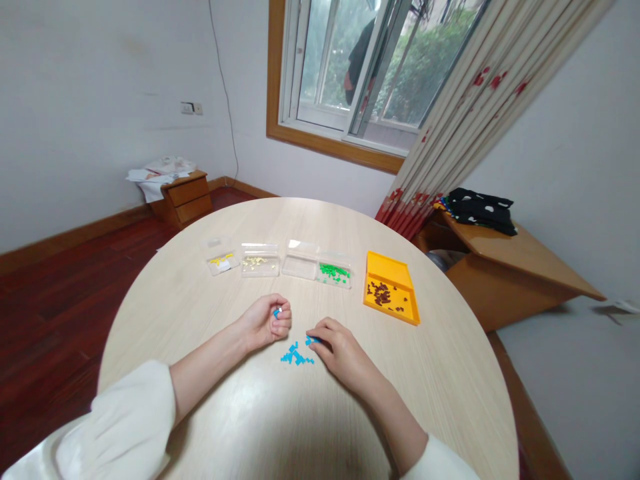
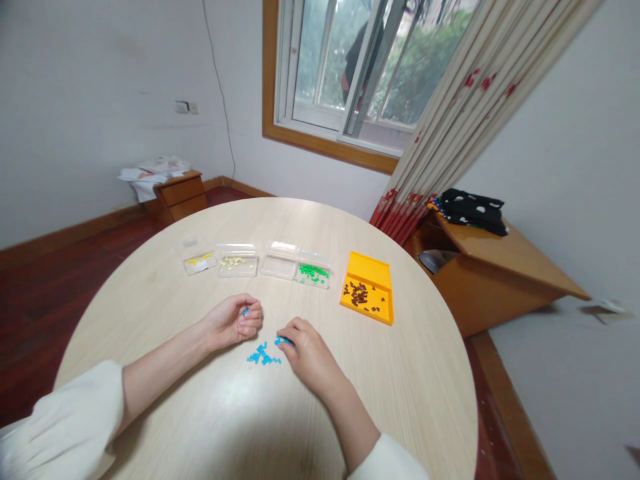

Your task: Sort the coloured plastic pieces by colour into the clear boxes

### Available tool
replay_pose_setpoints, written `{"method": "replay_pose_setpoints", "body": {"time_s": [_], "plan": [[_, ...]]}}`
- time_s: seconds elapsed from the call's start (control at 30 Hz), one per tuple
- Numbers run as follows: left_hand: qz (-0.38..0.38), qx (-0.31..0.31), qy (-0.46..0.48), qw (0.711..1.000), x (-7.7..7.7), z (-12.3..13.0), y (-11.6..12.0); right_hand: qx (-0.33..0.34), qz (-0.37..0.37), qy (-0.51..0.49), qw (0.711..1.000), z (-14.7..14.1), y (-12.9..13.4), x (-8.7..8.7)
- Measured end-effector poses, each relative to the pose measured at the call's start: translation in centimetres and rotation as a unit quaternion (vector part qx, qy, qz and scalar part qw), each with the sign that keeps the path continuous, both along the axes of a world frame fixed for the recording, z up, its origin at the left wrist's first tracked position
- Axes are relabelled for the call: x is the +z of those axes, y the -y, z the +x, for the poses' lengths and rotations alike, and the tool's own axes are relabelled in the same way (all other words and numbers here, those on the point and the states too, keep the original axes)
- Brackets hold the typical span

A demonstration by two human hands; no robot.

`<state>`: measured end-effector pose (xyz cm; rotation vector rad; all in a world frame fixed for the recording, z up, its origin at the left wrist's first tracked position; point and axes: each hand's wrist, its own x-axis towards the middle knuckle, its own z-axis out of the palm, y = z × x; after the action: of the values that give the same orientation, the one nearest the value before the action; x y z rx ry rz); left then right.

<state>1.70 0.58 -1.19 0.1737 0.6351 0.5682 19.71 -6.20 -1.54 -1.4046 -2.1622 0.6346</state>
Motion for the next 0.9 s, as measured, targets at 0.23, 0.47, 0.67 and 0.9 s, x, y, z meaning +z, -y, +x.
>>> {"method": "replay_pose_setpoints", "body": {"time_s": [0.23,0.47,0.67,0.9], "plan": [[0.005,0.000,0.005,1.000,-0.11,-0.05,-0.08,0.004,0.012,0.000,1.000,-0.09,0.03,-0.15],[0.001,-0.003,0.006,1.000,-0.23,-0.09,-0.08,-0.001,0.024,0.006,1.000,0.02,0.15,-0.04],[0.000,0.004,-0.006,1.000,0.02,0.01,-0.07,0.003,0.031,-0.002,1.000,0.08,0.09,-0.18],[0.000,0.010,-0.010,1.000,0.12,0.05,-0.03,-0.017,0.041,-0.019,0.999,0.52,-0.03,0.30]]}}
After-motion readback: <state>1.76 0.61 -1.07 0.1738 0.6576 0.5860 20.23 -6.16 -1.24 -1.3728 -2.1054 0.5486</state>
